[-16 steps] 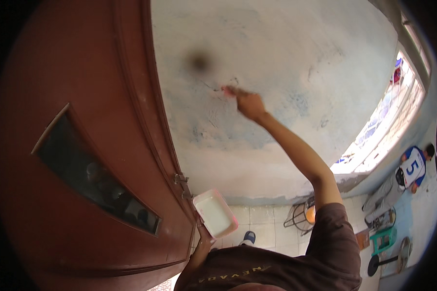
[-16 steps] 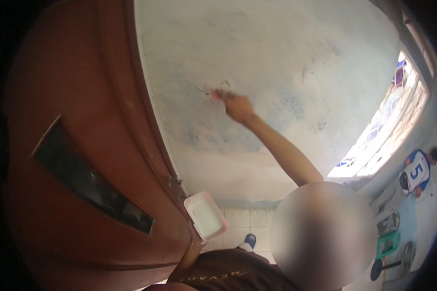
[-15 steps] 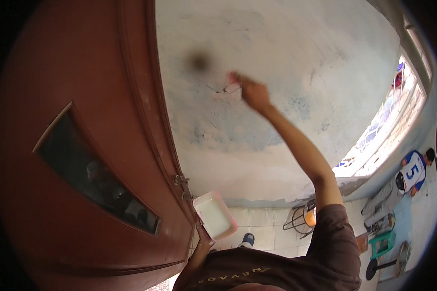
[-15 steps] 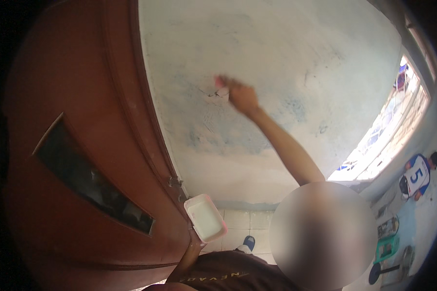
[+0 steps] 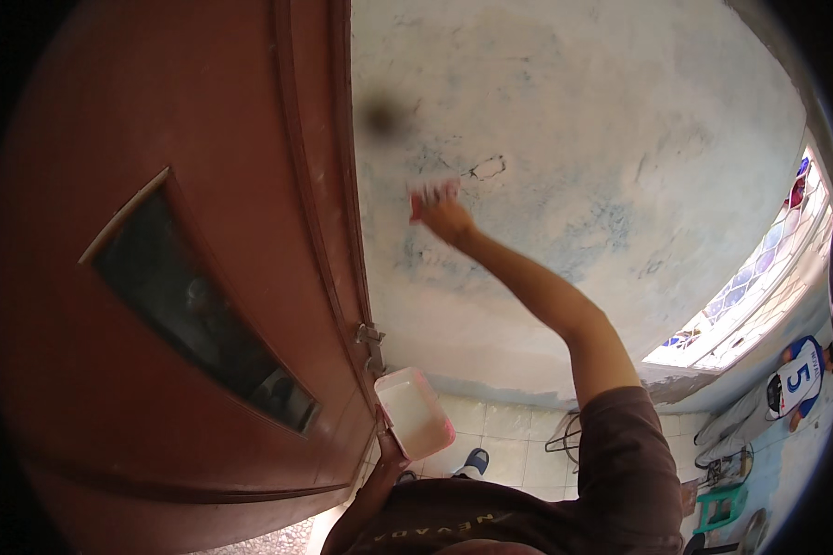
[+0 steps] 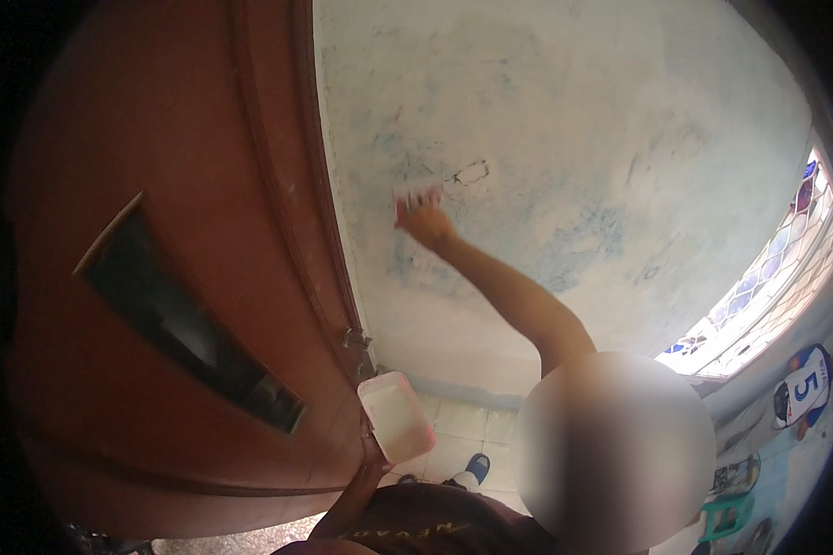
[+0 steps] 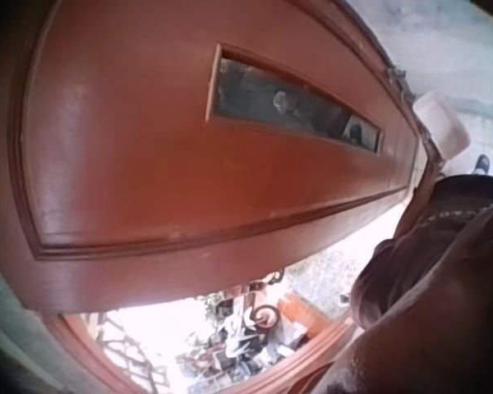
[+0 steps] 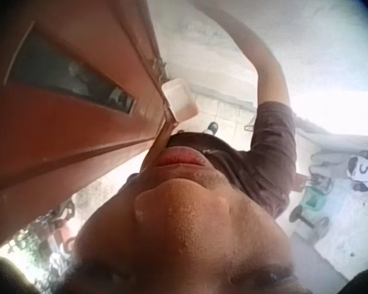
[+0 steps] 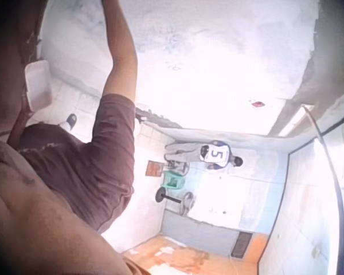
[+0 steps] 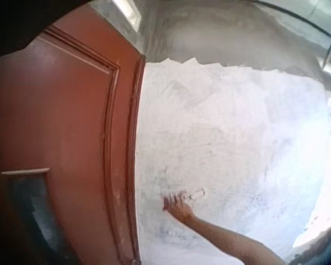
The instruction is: The person applies plaster to a wall using a scraper, repeatedly dipping the scraper into a container and spreading the material across the surface.
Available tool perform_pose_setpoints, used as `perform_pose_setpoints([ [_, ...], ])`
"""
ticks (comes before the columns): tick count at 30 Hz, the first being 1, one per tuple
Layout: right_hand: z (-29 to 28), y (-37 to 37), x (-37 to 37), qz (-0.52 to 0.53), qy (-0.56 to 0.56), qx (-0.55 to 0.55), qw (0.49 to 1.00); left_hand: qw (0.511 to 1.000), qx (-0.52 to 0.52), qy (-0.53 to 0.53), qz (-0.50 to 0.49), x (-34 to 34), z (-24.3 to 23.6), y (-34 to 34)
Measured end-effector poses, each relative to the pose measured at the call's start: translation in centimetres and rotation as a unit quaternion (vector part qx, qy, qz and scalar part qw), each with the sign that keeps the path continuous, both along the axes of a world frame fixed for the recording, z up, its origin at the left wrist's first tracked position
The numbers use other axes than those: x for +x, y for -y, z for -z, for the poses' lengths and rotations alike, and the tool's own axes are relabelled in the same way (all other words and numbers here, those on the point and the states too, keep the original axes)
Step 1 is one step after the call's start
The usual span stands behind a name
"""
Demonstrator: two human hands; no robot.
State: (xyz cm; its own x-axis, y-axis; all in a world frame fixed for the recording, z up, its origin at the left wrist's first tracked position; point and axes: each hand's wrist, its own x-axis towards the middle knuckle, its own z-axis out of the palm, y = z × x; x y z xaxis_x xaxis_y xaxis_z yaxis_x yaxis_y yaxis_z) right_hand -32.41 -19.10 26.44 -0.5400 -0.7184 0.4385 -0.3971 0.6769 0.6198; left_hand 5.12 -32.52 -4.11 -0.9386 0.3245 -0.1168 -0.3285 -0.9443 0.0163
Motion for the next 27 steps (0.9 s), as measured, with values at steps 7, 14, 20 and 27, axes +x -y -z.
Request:
perform_pose_setpoints([
  [7,-8.7,0.6,3.3,-0.065,0.189,-0.161,0.966,0.986,-0.126,-0.023,-0.111,0.1,-2.7,0.8],
  [14,-30.8,-2.9,-2.1,-0.071,-0.255,-0.213,0.941,0.990,-0.092,-0.017,-0.109,0.0,-4.5,1.0],
  [20,-8.5,-2.8,-5.5,0.017,-0.255,0.023,0.966,0.991,-0.079,-0.009,-0.104,-0.4,-3.7,1.4],
  [27,2.4,-2.6,5.8,-0.011,0.253,-0.071,0.965,0.994,-0.072,-0.073,-0.037,0.8,-5.7,1.2],
])
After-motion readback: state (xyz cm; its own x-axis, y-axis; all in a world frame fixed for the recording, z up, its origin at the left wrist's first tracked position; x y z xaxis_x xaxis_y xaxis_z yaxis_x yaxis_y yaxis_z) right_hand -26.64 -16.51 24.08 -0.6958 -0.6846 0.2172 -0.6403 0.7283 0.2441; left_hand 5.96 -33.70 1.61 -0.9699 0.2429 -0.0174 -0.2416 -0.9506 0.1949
